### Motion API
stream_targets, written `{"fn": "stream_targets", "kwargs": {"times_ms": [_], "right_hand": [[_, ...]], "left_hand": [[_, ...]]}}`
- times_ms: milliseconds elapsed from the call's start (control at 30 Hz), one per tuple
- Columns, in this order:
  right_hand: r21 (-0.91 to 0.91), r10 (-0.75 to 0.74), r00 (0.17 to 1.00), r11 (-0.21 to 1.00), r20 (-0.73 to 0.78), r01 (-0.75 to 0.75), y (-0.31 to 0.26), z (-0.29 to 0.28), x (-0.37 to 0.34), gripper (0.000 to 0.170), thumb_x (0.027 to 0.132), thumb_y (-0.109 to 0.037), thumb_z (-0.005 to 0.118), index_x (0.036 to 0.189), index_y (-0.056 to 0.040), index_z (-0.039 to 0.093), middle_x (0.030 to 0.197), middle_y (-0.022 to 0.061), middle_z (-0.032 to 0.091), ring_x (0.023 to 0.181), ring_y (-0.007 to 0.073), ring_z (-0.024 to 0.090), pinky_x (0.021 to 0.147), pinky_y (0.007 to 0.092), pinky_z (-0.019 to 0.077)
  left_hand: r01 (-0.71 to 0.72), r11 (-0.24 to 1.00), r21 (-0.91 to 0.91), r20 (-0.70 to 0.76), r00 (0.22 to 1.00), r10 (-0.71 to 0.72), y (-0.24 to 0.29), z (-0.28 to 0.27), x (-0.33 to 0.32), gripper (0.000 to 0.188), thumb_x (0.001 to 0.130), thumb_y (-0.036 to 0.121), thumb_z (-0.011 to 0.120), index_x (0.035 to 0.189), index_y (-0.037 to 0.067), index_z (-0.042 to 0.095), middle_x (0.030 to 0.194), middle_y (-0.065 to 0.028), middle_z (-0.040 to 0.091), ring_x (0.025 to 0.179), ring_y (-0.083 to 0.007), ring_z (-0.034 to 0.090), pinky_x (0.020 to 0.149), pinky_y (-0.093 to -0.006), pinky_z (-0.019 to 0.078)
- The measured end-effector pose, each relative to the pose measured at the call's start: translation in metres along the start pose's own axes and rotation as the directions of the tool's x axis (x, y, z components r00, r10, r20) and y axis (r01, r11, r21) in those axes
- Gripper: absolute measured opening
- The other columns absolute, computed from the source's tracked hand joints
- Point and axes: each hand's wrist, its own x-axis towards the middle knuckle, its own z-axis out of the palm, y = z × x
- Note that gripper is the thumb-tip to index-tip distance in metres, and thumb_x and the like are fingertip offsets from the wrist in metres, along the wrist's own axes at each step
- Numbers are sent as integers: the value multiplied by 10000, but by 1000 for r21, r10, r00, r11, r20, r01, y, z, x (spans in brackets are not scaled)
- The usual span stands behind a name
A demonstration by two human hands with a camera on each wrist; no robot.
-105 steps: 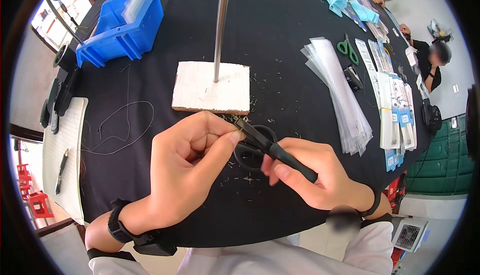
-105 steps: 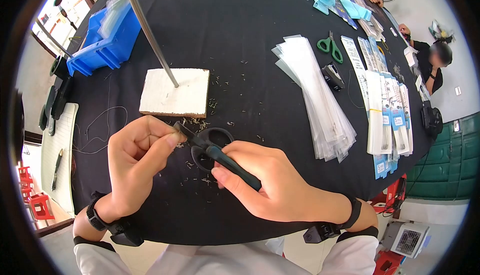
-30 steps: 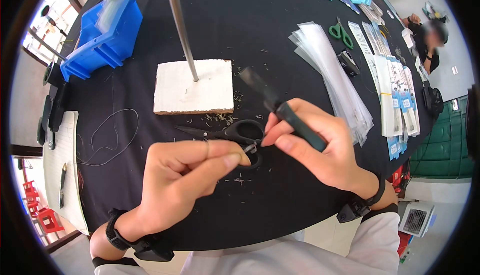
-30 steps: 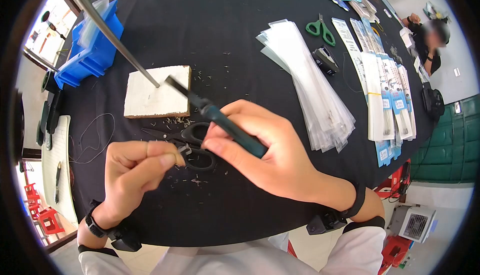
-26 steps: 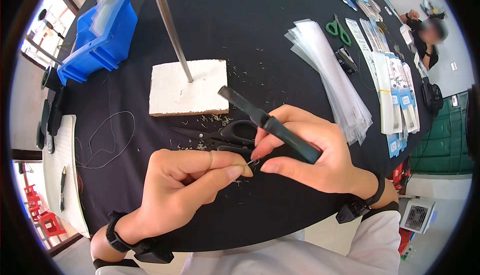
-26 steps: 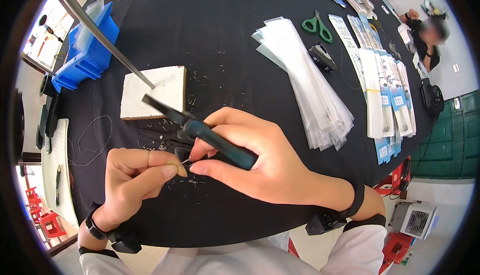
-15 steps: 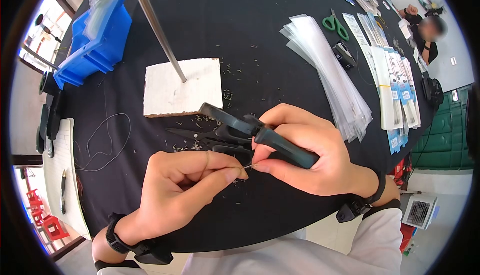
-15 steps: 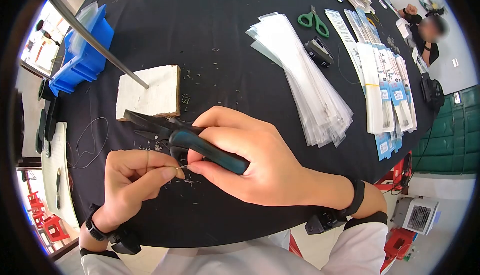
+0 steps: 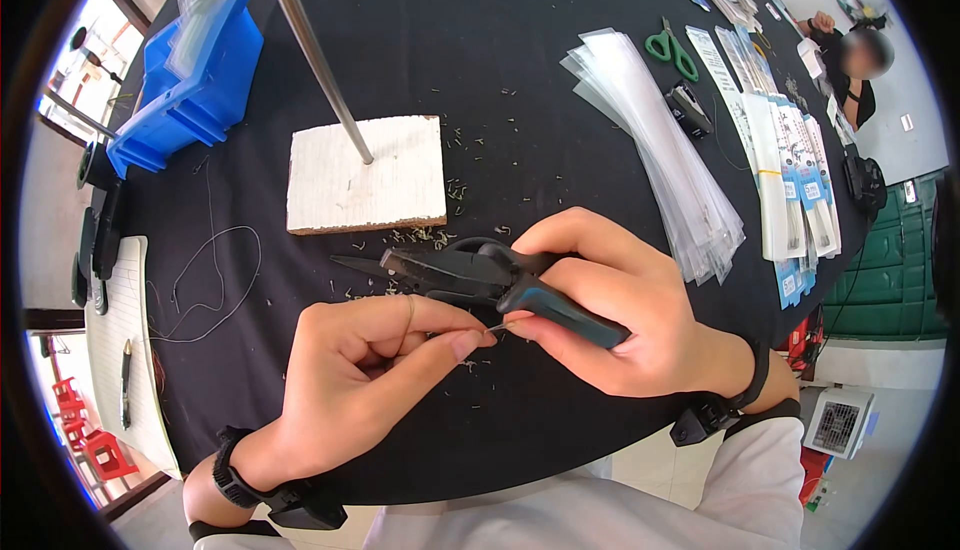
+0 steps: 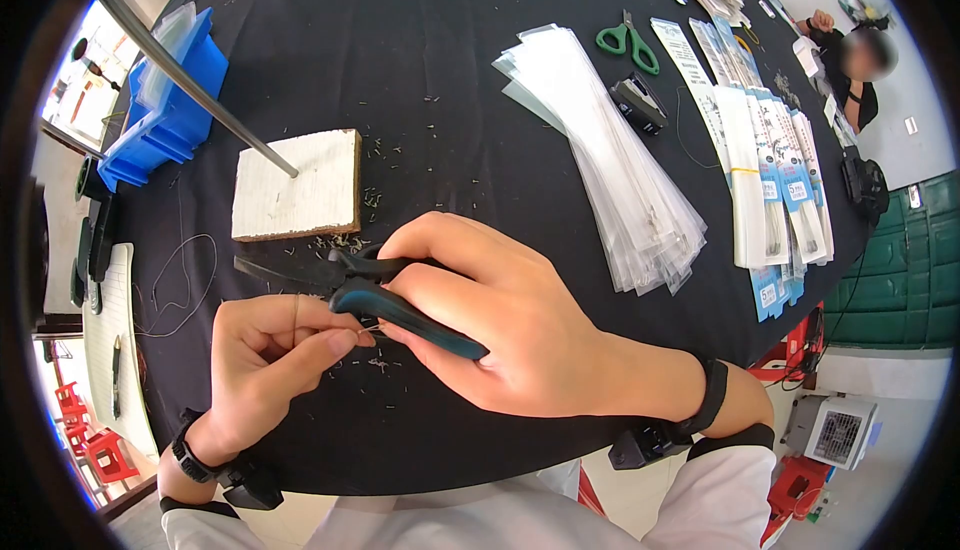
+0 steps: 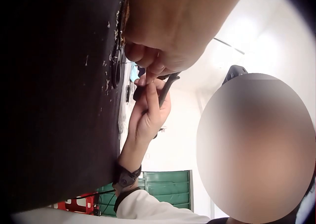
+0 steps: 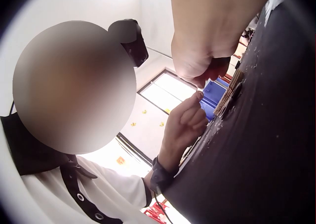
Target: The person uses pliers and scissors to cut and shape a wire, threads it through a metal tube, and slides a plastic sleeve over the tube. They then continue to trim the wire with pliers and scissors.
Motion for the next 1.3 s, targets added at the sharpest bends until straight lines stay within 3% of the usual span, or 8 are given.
{"fn": "stream_targets", "kwargs": {"times_ms": [133,233,333,433,533,600,700,1300], "right_hand": [[-56,-43,999,998,-5,43,1,1,0,188,679,15,693,825,11,576,957,135,545,795,291,573,656,330,470],[-62,-10,999,998,-41,7,-2,2,-1,154,700,30,660,845,26,608,993,160,569,834,284,589,697,321,475],[17,115,992,993,-43,-115,-6,-1,-4,184,781,49,543,927,49,656,1096,185,589,949,269,605,818,312,466],[269,272,961,923,49,-275,-13,1,-6,126,804,-28,612,907,28,657,992,139,623,863,246,615,731,303,472],[396,344,909,820,236,-414,-19,-2,-6,176,858,-61,572,990,33,639,1022,122,629,878,186,615,727,275,473],[433,331,887,782,321,-449,-18,-2,-6,205,878,-79,558,1036,37,618,1033,113,632,877,162,617,734,257,477],[445,254,937,830,237,-338,-17,4,-6,205,876,-83,564,1031,41,618,1019,114,633,873,167,622,740,261,484],[242,256,954,927,157,-288,-23,9,-7,91,823,-22,549,840,35,617,905,107,583,769,194,603,685,278,473]], "left_hand": [[-33,999,35,-19,999,33,-2,1,-4,124,830,3,610,930,-46,664,576,53,541,505,38,352,425,-157,219],[-198,959,203,-104,969,222,-4,2,-5,106,807,-27,613,897,-56,661,549,36,521,492,32,361,411,-157,231],[-369,812,453,-255,819,514,-4,0,-4,109,752,-69,635,856,-50,662,531,12,497,450,5,374,389,-168,256],[-428,523,737,-182,620,763,-4,-8,-4,155,688,-111,652,833,-56,656,533,-23,511,411,-48,404,379,-183,306],[-474,388,790,-104,520,848,1,-12,-4,197,642,-137,654,829,-77,644,545,-54,538,399,-103,433,387,-205,356],[-495,338,801,-51,505,861,3,-14,-5,207,634,-146,644,835,-96,634,554,-71,550,404,-122,453,395,-215,377],[-527,310,791,-14,492,871,2,-15,-5,230,627,-152,637,853,-112,626,556,-81,552,413,-143,481,405,-230,395],[-565,214,797,82,452,888,-4,-14,2,262,617,-134,658,874,-131,607,557,-87,541,454,-179,551,424,-252,437]]}}
